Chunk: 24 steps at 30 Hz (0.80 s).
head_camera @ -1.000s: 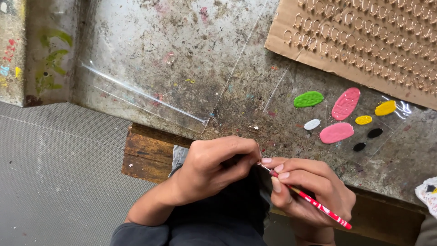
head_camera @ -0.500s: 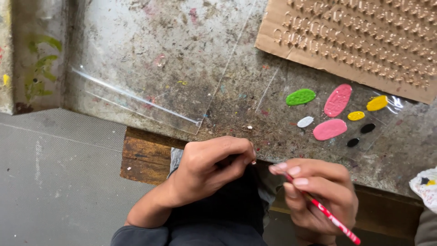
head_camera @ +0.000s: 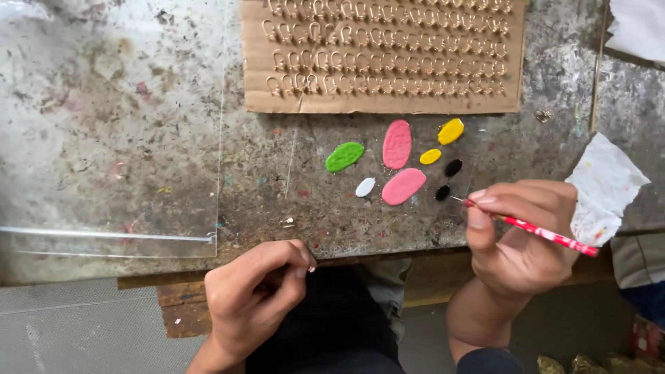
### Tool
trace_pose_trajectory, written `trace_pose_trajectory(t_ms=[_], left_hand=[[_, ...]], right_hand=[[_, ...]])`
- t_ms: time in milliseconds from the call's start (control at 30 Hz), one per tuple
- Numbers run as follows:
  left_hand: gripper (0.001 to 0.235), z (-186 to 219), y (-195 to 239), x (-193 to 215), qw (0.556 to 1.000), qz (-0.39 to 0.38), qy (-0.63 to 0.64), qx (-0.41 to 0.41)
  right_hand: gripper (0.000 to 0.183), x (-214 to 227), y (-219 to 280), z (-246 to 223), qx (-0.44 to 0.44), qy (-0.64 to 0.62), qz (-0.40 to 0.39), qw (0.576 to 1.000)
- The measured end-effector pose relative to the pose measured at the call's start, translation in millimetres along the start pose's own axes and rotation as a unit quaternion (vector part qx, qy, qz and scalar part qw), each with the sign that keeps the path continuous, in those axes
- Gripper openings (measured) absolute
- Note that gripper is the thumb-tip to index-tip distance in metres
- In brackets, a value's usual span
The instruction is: The person hand-paints small metallic figurines using a fine brush and multiple paint colors. They repeatedly dip the brush into different colors on a palette and apply paint to the figurines, placing finished pieces onto a cardboard sheet with many similar items.
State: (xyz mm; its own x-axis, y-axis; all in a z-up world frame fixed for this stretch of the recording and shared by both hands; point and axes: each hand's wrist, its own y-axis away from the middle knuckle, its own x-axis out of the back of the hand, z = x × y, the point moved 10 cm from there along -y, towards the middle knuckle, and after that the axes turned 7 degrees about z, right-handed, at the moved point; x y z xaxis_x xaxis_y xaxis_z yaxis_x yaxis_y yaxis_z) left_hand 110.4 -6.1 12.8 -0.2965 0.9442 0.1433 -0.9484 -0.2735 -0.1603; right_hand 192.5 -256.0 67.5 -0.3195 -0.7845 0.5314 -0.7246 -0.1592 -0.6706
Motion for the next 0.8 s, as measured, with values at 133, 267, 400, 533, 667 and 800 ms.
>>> trace_pose_trajectory(t_ms=[133, 267, 400, 533, 667, 800], left_hand=[[0.011, -0.5, 0.2, 0.2, 1.0, 0.005, -0.002, -0.004], [0.011, -0.6, 0.0, 0.7, 1.0, 0.0, -0.008, -0.004], [0.01, 1.6, -0.7, 1.9, 1.0, -0.004, 0.008, -0.02], [0.008, -1.0, 0.5, 2.9, 1.0, -0.004, 0.002, -0.013], [0.009, 3.9, -1.8, 6.2, 1.0, -0.008, -0.021, -0.016], [0.007, 3.1, 1.0, 8.9, 0.999, -0.024, -0.024, -0.023]], right_hand=[[0.013, -4.5, -1.7, -3.3, 0.012, 0.003, -0.013, 1.0], [0.012, -9.5, -1.8, -4.5, 0.003, 0.009, -0.033, 0.999], [0.013, -2.5, 1.5, -2.3, 0.0, -0.017, 0.014, 1.0], [0.023, 10.6, 12.4, 3.3, -0.011, -0.07, 0.095, 0.993], [0.019, -8.5, 15.5, -29.0, -0.065, -0.182, 0.07, 0.979], [0.01, -60.8, 19.1, -77.5, -0.088, -0.315, -0.147, 0.933]])
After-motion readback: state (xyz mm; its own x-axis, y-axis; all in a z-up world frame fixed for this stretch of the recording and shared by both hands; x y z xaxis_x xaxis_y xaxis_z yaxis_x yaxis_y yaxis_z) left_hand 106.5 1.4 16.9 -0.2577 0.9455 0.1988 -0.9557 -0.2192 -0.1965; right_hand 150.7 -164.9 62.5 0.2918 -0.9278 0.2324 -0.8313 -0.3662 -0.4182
